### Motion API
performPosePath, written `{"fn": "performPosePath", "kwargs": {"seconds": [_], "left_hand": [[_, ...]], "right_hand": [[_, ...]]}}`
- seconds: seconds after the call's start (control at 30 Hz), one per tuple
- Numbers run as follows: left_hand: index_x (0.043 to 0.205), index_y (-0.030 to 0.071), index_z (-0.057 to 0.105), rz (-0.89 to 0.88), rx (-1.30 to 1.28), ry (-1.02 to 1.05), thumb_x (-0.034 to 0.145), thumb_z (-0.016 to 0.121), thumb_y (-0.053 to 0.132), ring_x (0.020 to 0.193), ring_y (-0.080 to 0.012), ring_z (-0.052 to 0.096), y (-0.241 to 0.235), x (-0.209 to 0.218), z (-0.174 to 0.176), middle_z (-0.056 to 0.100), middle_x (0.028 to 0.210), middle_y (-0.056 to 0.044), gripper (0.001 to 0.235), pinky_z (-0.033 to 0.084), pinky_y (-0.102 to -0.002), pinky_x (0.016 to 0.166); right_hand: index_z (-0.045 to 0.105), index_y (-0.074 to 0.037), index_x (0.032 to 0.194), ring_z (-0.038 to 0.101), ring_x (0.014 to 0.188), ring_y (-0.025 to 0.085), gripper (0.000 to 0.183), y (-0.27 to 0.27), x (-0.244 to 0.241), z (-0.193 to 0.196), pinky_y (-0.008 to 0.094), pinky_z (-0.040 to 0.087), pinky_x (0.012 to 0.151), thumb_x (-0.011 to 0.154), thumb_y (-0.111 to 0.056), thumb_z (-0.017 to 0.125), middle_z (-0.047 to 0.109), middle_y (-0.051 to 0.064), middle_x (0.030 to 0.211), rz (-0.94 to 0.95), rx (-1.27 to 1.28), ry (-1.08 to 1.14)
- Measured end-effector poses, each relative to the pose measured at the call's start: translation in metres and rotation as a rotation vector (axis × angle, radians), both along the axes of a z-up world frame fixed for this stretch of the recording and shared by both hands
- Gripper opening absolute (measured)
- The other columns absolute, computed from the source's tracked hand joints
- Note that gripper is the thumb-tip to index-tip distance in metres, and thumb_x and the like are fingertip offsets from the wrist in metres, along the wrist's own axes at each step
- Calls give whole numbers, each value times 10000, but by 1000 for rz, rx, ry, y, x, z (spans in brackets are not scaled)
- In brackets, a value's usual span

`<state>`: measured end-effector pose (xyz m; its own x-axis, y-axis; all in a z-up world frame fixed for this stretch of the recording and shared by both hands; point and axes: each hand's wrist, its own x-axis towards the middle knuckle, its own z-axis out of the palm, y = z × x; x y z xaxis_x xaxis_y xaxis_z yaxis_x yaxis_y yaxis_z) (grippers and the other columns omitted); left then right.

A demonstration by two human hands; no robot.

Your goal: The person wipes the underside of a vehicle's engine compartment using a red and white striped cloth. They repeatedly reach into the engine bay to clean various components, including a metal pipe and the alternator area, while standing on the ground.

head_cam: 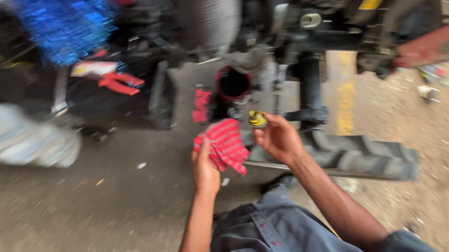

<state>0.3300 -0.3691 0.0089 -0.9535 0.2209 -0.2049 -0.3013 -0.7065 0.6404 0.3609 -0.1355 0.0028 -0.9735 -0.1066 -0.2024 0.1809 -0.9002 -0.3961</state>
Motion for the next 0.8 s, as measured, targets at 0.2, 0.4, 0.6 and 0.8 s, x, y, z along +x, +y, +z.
{"fn": "performPosePath", "kwargs": {"seconds": [0.2, 0.4, 0.6, 0.8], "left_hand": [[1185, 43, 695, 129, -286, -106, 1014, 622, 285, 890, -143, 668, -114, 50, -33, 696, 1028, -61, 305, 565, -321, 818], [863, 44, 548, 136, -478, -368, 1041, 474, 554, 628, -264, 606, -200, 72, -64, 688, 716, -186, 546, 409, -335, 523], [1025, 15, 661, 185, -148, -89, 885, 566, 151, 836, -134, 635, -231, 53, -61, 674, 910, -43, 217, 524, -287, 779], [1179, 27, 640, 172, -222, -67, 919, 534, 97, 941, -120, 684, -279, -8, -15, 750, 998, -77, 290, 536, -249, 880]], "right_hand": [[615, -76, 1322, 718, 1007, 257, 357, -100, 11, -23, 344, 580, 808, 983, -185, 628, 684, 37, 1064, 109, 138, -59], [549, -73, 1280, 715, 1140, 282, 363, -200, -9, -12, 364, 575, 904, 931, -108, 640, 681, 68, 1174, 307, 328, -91], [596, -82, 1280, 648, 1166, 212, 364, -266, -48, 7, 398, 513, 1008, 938, -177, 673, 677, 74, 1203, 483, 364, -11], [594, -86, 1264, 615, 1121, 172, 373, -336, -112, -8, 385, 480, 975, 932, -213, 707, 668, 32, 1211, 536, 335, 54]]}}
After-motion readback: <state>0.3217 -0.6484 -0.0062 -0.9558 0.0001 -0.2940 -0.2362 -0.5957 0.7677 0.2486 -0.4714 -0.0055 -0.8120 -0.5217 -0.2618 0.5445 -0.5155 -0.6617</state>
